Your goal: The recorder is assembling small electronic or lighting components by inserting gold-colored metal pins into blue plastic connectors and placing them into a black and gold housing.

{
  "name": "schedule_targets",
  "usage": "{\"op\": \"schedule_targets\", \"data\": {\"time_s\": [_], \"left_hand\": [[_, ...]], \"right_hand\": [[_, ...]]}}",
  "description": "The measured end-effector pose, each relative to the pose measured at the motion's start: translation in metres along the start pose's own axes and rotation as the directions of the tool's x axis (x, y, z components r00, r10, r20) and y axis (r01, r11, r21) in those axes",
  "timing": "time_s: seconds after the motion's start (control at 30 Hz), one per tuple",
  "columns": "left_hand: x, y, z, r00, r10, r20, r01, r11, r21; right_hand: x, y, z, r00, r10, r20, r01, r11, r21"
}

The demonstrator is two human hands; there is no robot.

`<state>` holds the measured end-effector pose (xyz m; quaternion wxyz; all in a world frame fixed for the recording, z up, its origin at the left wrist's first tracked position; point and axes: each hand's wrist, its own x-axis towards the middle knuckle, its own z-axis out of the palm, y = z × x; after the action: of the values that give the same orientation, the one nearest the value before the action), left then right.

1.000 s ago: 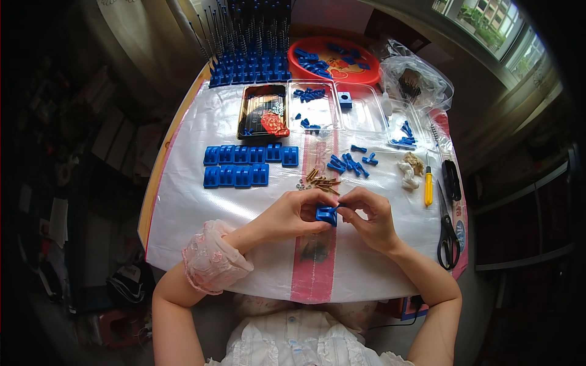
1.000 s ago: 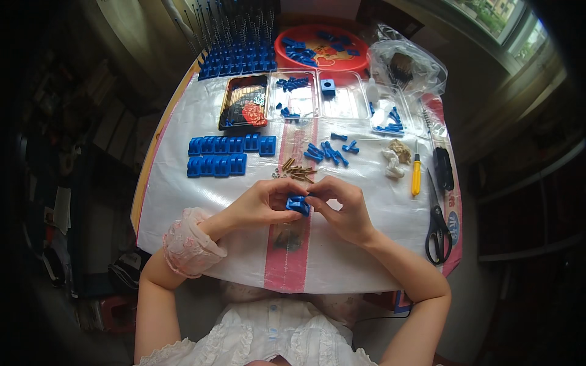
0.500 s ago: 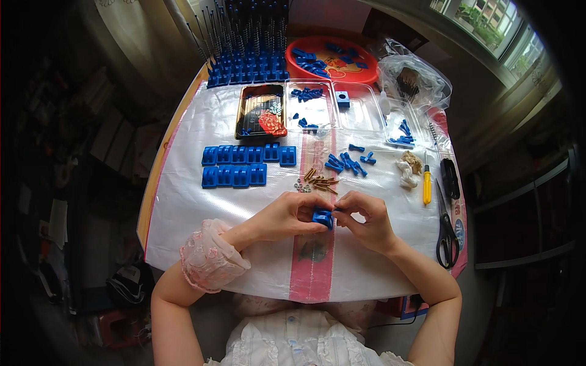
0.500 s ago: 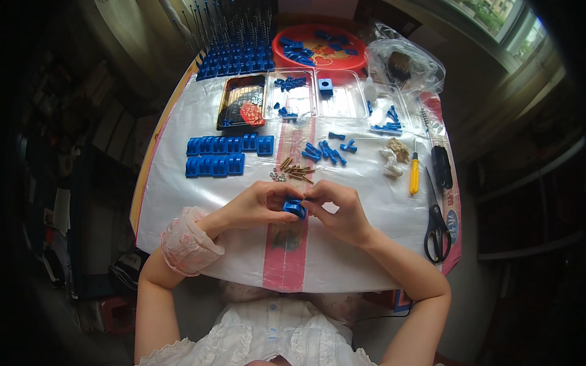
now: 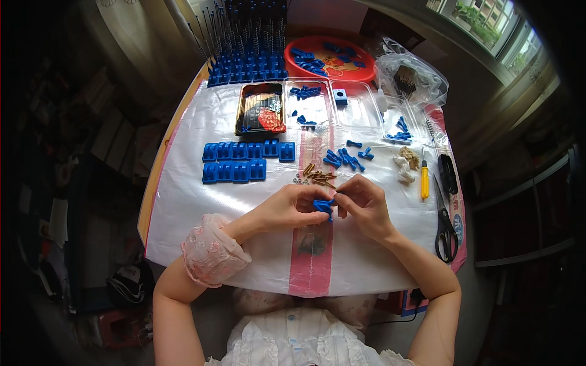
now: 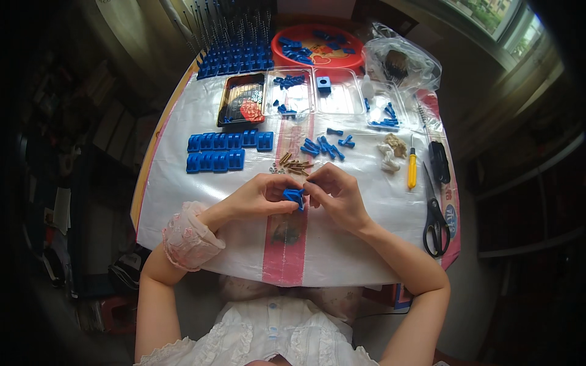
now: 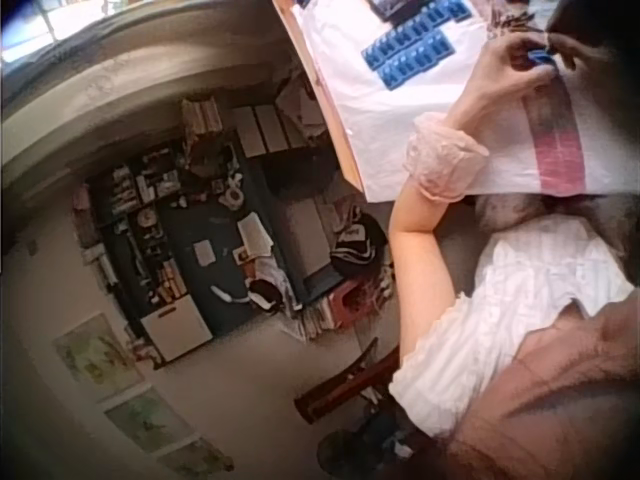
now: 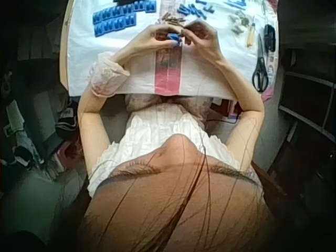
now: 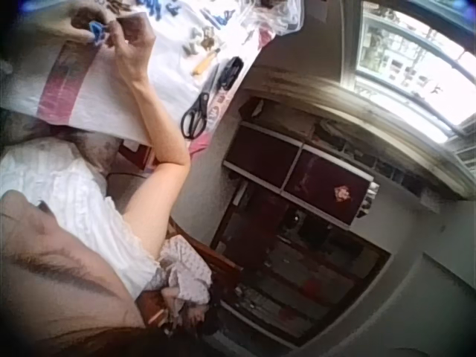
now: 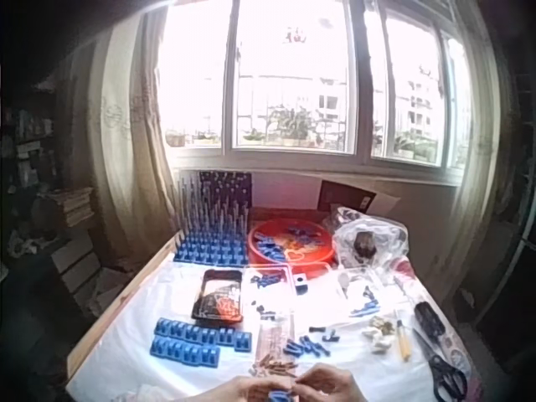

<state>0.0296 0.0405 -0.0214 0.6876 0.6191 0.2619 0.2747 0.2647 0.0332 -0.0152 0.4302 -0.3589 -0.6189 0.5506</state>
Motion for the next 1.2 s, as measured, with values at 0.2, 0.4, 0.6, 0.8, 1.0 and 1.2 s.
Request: {"op": "schedule_targets", "data": {"time_s": [0.2,0.4,0.6,0.8,1.0,1.2], "left_hand": [[0.001,-0.006,-0.003,0.999,0.034,0.015,-0.034,0.999,-0.008],[-0.002,0.005,0.002,0.999,0.046,-0.009,-0.046,0.999,0.026],[-0.002,0.005,-0.001,0.999,0.048,0.001,-0.048,0.994,0.093],[-0.001,0.006,-0.002,0.999,0.033,-0.001,-0.033,0.999,0.018],[-0.001,0.006,-0.006,1.000,0.029,0.004,-0.029,0.998,0.053],[0.001,0.004,-0.009,1.000,0.002,-0.013,-0.003,0.998,-0.061]], "right_hand": [[0.003,0.001,-0.002,0.998,0.012,0.057,-0.016,0.997,0.081],[0.003,0.006,-0.004,0.998,0.034,0.055,-0.036,0.999,0.029],[0.006,0.008,-0.005,0.997,0.019,0.076,-0.023,0.998,0.054],[0.008,0.010,-0.004,0.996,0.039,0.078,-0.043,0.998,0.040],[0.009,0.009,-0.003,0.994,0.053,0.092,-0.058,0.997,0.049],[0.008,0.011,-0.002,0.989,0.049,0.137,-0.055,0.997,0.047]]}}
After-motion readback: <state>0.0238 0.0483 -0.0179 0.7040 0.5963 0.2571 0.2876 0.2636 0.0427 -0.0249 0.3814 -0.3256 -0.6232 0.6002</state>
